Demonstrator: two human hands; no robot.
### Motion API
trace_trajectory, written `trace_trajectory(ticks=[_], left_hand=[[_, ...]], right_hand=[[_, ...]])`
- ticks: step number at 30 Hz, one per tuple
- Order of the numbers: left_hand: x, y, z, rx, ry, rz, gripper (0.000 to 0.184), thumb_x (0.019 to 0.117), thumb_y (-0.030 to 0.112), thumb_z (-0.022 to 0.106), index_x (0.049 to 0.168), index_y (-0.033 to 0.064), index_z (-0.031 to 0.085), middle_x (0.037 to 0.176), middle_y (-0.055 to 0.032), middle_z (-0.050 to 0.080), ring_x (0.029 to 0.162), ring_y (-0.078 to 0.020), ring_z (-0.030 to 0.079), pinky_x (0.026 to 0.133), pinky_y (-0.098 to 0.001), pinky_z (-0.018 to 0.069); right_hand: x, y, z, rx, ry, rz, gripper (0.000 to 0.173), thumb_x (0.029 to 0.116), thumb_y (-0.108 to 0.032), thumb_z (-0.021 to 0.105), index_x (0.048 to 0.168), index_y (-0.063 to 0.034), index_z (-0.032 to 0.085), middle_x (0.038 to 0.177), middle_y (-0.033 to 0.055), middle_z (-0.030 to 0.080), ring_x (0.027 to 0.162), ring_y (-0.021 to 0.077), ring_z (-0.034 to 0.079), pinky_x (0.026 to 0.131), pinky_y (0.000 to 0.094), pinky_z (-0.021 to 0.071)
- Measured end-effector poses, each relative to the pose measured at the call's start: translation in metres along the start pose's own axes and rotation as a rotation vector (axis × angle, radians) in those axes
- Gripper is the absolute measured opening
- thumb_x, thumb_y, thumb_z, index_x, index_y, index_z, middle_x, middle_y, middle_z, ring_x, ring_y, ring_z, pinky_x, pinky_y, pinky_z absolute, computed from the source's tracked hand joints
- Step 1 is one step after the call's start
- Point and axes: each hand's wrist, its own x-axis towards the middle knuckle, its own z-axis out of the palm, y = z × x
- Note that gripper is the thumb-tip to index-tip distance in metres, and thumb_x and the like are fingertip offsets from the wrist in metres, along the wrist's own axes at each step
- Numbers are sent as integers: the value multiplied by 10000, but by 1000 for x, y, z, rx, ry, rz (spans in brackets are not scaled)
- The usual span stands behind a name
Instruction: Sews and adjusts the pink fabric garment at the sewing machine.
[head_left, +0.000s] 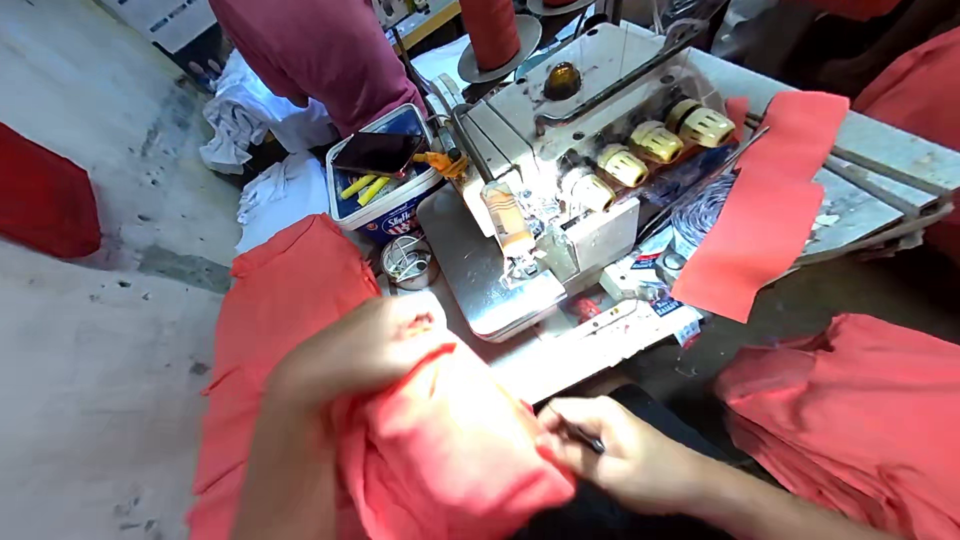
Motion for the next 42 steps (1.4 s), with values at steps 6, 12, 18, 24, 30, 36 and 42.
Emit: trace_trajectory(ticks=[6,12,18,24,30,36,42], left_hand=[[90,11,32,110,310,-295,244,1007,202,653,990,-38,696,947,-222,687,932,-368,662,841,-570,498],[111,10,49,128,517,-262,270,994,202,641,1057,-59,670,1016,-279,680,1000,-453,661,831,-636,508],[110,10,59,107,585,-363,327,1031,269,609,1202,-10,607,1097,-280,662,1052,-468,646,824,-640,509],[41,-21,72,-131,386,-370,986,843,316,772,1573,-8,194,1286,-284,600,1179,-403,611,991,-592,491],[-23,-20,92,187,590,-393,483,922,216,721,1331,-18,620,1149,-309,675,1087,-511,646,920,-711,458],[18,19,124,298,846,33,276,894,79,611,1111,-25,746,1175,-237,703,1138,-413,659,977,-554,508],[57,17,144,220,722,158,340,1015,176,522,1275,89,724,1378,-118,656,1342,-292,573,1127,-510,424]], right_hand=[[35,12,4,-154,586,51,149,985,-126,566,944,-17,659,747,-79,589,658,-108,516,624,78,437],[52,22,-1,-33,775,-191,49,937,-24,594,947,-52,633,826,-121,645,755,-109,599,703,82,516],[54,30,1,-42,784,-213,24,947,-28,607,940,-42,626,815,-109,635,756,-108,588,714,78,504],[41,37,-20,-129,607,-21,142,983,-108,587,1020,13,649,793,-62,626,703,-99,554,672,87,470],[32,27,-13,-126,603,-18,118,972,-58,575,1009,32,641,776,-54,611,684,-94,543,658,84,463],[35,26,-16,-134,628,48,113,978,-74,590,1023,16,641,775,-59,614,685,-83,564,662,96,481],[35,21,-15,-80,649,53,73,972,-68,605,1004,-16,643,759,-83,607,661,-75,566,638,96,486]])
